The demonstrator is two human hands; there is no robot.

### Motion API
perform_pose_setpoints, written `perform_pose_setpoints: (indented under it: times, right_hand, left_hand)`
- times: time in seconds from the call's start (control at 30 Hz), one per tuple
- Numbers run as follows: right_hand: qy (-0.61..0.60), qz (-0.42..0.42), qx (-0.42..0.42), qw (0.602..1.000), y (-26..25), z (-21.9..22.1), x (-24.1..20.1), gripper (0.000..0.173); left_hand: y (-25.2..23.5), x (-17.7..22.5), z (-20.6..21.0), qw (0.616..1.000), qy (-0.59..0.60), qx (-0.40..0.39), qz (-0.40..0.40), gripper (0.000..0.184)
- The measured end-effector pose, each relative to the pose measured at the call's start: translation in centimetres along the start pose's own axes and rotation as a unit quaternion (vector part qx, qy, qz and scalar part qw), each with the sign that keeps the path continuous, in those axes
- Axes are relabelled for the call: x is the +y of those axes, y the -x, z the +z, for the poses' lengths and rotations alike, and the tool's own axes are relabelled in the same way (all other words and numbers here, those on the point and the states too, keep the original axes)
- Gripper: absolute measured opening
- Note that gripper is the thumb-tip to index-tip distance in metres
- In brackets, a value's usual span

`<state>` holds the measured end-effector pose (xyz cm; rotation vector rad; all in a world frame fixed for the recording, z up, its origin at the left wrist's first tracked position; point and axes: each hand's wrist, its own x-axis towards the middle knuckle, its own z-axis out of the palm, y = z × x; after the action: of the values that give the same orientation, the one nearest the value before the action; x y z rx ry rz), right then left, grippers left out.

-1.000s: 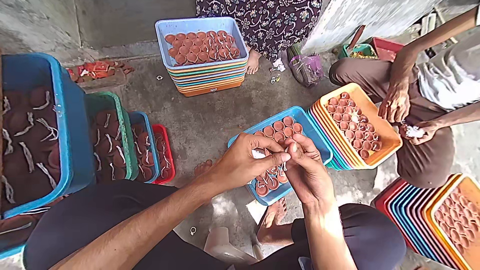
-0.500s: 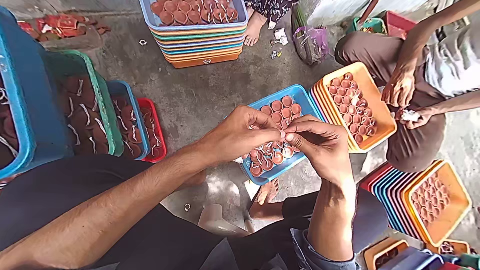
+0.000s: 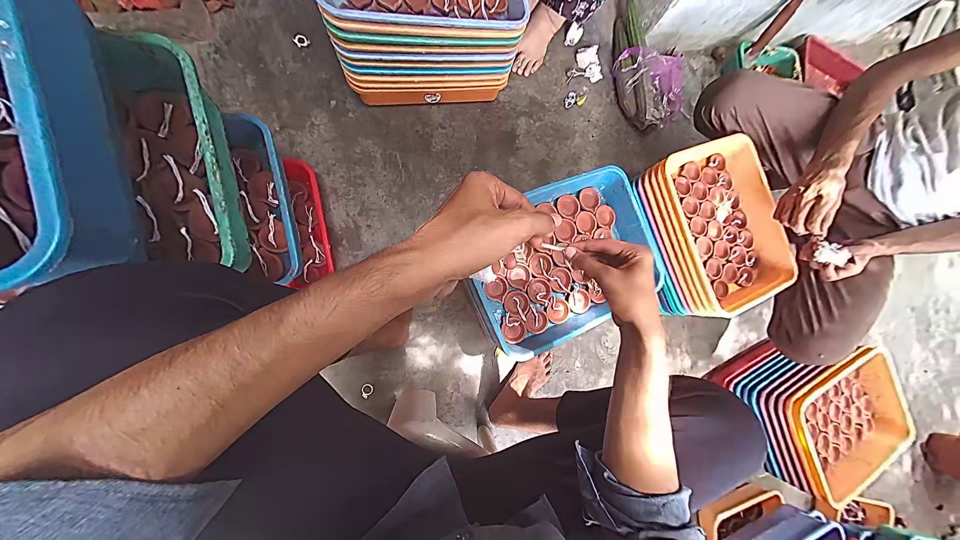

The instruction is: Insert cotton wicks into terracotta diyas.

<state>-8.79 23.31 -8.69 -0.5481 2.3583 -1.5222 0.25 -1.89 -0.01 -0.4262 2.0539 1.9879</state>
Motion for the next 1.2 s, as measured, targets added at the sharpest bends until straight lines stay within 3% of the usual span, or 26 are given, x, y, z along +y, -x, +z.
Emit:
perform_pose_setpoints:
  times: [0.13, 0.3, 0.6, 1.03, 1.2]
  right_hand:
    - [0.082, 0.081, 0.041, 0.992, -1.1, 4.9, 5.7, 0.012]
    - [0.219, 0.104, 0.076, 0.967, -0.9, 8.9, 9.5, 0.013]
    - [0.322, 0.109, 0.026, 0.94, 0.5, 9.9, 10.2, 0.015]
    - [0.337, 0.132, 0.004, 0.932, 1.3, 9.3, 9.9, 0.016]
    - [0.375, 0.169, -0.042, 0.91, 1.2, 8.8, 9.2, 0.028]
  left_hand:
    - [1.2, 0.4, 0.6, 0.998, 0.055, 0.01, -0.029, 0.035]
    - [1.3, 0.5, 0.3, 0.998, 0.06, 0.008, -0.031, 0.036]
    - [1.9, 1.2, 0.1, 0.999, 0.053, 0.008, -0.008, 0.041]
    - [2.0, 1.4, 0.0, 0.998, 0.06, 0.001, -0.002, 0.041]
    - [2.1, 1.5, 0.1, 0.998, 0.062, 0.0, 0.004, 0.045]
